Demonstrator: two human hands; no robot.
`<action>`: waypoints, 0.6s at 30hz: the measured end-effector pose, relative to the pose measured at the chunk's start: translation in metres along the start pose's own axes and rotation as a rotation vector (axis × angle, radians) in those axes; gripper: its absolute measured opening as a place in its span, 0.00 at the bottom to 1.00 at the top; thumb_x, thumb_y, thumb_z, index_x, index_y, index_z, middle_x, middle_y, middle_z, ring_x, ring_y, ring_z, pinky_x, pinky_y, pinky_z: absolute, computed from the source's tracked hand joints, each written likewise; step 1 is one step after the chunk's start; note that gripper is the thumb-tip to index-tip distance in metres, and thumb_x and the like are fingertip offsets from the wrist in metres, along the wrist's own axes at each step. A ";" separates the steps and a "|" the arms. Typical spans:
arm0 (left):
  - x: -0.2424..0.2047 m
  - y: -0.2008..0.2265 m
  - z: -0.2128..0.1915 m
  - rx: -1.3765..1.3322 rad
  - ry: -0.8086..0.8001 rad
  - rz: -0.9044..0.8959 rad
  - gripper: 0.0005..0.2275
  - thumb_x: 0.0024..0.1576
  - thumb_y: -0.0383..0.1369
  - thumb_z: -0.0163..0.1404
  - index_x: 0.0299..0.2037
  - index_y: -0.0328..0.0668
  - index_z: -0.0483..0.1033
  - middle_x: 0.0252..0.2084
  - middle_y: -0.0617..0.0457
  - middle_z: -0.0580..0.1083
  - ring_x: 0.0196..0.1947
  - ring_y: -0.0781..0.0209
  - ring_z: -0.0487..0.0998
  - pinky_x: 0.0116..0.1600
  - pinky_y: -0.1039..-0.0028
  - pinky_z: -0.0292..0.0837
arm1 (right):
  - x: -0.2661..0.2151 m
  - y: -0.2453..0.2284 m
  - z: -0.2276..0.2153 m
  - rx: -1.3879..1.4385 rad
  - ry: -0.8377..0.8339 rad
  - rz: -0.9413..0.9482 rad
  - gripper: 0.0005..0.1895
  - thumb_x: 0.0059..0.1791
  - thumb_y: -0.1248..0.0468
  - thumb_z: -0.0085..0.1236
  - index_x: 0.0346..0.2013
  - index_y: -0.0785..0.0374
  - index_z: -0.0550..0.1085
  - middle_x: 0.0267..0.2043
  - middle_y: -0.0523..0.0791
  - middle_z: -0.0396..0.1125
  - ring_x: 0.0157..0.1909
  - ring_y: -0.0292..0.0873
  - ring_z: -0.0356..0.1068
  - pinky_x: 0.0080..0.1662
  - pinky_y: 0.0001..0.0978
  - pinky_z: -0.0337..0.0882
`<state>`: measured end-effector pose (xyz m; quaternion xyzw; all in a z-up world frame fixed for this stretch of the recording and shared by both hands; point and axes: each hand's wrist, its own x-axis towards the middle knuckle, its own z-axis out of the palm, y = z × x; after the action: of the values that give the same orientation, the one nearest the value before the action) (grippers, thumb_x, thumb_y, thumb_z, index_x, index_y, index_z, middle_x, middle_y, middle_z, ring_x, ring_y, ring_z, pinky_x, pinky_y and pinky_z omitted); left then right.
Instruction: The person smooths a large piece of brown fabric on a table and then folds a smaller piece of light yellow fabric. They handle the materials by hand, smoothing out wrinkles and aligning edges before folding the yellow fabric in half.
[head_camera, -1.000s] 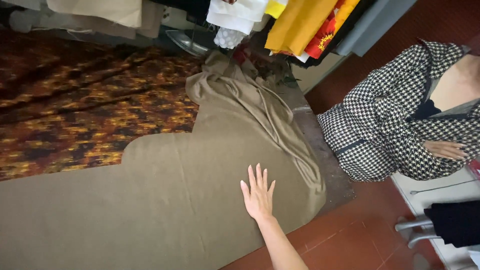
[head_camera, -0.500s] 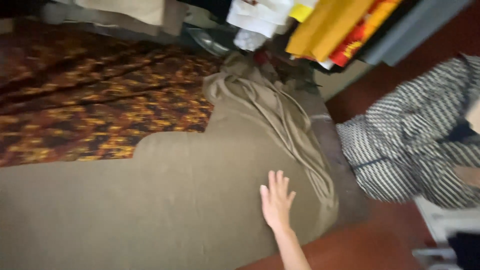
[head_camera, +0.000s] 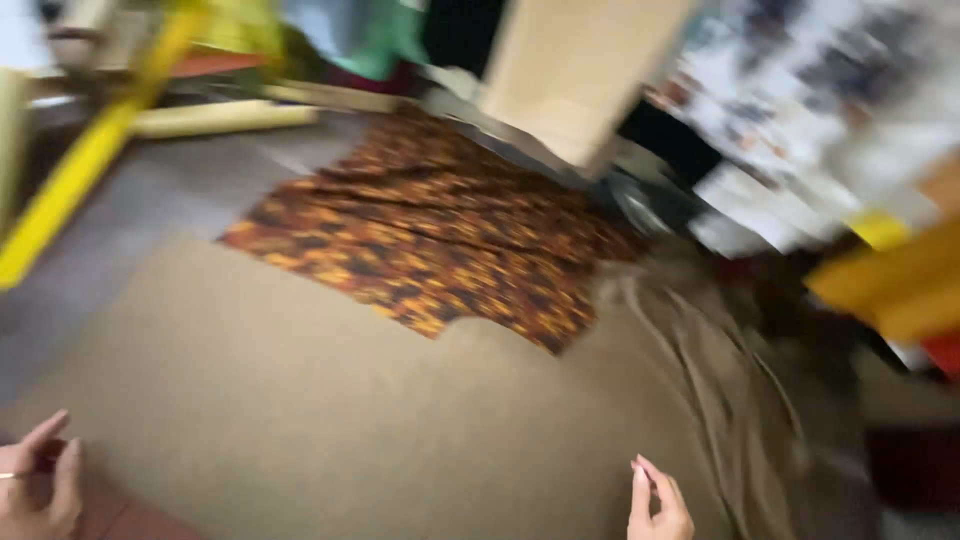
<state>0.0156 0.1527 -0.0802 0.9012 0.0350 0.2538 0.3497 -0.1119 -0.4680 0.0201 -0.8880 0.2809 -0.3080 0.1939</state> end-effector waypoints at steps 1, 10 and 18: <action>-0.016 0.002 -0.009 0.023 0.110 -0.078 0.12 0.73 0.22 0.52 0.65 0.30 0.78 0.49 0.40 0.72 0.45 0.49 0.70 0.59 0.66 0.64 | 0.005 -0.019 0.006 0.050 -0.026 0.019 0.08 0.51 0.62 0.52 0.40 0.52 0.79 0.39 0.34 0.74 0.31 0.33 0.68 0.41 0.22 0.66; -0.140 -0.173 -0.043 0.445 -0.346 -0.853 0.24 0.45 0.52 0.55 0.55 0.71 0.75 0.55 0.58 0.77 0.56 0.52 0.77 0.56 0.64 0.72 | -0.016 -0.178 0.090 0.292 -0.449 -0.120 0.11 0.46 0.60 0.52 0.34 0.50 0.83 0.29 0.34 0.78 0.33 0.27 0.75 0.41 0.17 0.68; -0.207 -0.282 -0.095 0.407 -0.146 -0.818 0.25 0.43 0.51 0.55 0.55 0.69 0.75 0.55 0.58 0.77 0.55 0.54 0.77 0.57 0.66 0.72 | -0.099 -0.234 0.211 0.363 -0.606 -0.291 0.14 0.41 0.63 0.51 0.27 0.46 0.85 0.24 0.33 0.79 0.26 0.27 0.74 0.35 0.18 0.71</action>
<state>-0.1778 0.3738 -0.2927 0.8791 0.4121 0.0187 0.2386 0.0510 -0.1917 -0.0574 -0.9206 0.0228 -0.1007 0.3766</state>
